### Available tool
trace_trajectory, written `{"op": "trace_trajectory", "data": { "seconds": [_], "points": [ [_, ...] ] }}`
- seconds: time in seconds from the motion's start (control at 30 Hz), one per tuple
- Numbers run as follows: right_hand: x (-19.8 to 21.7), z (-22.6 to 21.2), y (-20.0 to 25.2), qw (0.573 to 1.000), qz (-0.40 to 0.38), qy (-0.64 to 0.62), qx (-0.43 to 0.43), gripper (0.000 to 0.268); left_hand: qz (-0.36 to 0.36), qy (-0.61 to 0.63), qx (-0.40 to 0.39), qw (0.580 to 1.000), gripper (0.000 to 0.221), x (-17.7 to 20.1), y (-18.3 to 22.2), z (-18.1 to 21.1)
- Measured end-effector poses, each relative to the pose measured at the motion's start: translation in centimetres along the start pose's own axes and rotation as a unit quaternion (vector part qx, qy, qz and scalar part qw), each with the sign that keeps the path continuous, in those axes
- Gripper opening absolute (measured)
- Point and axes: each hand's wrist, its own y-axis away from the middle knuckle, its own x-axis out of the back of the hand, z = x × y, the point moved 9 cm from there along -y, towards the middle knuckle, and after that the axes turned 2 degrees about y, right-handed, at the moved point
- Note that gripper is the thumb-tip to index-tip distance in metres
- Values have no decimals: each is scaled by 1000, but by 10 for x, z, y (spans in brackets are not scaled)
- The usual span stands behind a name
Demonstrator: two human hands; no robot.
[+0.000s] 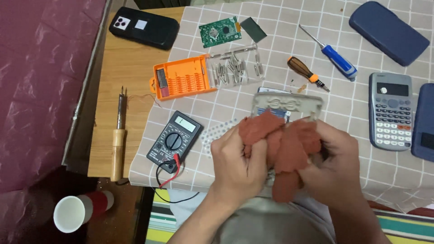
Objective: Disassembling a calculator to clean the circuit board and plastic casing using a cloth.
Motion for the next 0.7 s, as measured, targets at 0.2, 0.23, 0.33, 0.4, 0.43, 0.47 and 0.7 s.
{"op": "trace_trajectory", "data": {
  "seconds": [0.2,0.23,0.33,0.4,0.43,0.47,0.7],
  "points": [
    [2,10,-5,998,34,-34,-42,19,-75,-137,-84,984,30,-14,14,-2],
    [1,19,-4,993,34,-76,-79,26,-89,-143,-99,981,27,-17,19,-4],
    [3,45,0,975,74,-137,-161,34,-77,-99,-35,991,32,-8,19,-9],
    [10,53,-1,960,114,-154,-204,37,-51,-48,43,997,45,-9,30,-33],
    [11,53,-2,952,113,-157,-238,21,-20,9,121,992,43,-12,44,-60],
    [11,53,-4,943,110,-161,-271,19,12,63,198,978,43,-15,62,-88],
    [18,54,-11,901,139,-256,-323,50,34,353,179,917,32,-29,47,-49]
  ]
}}
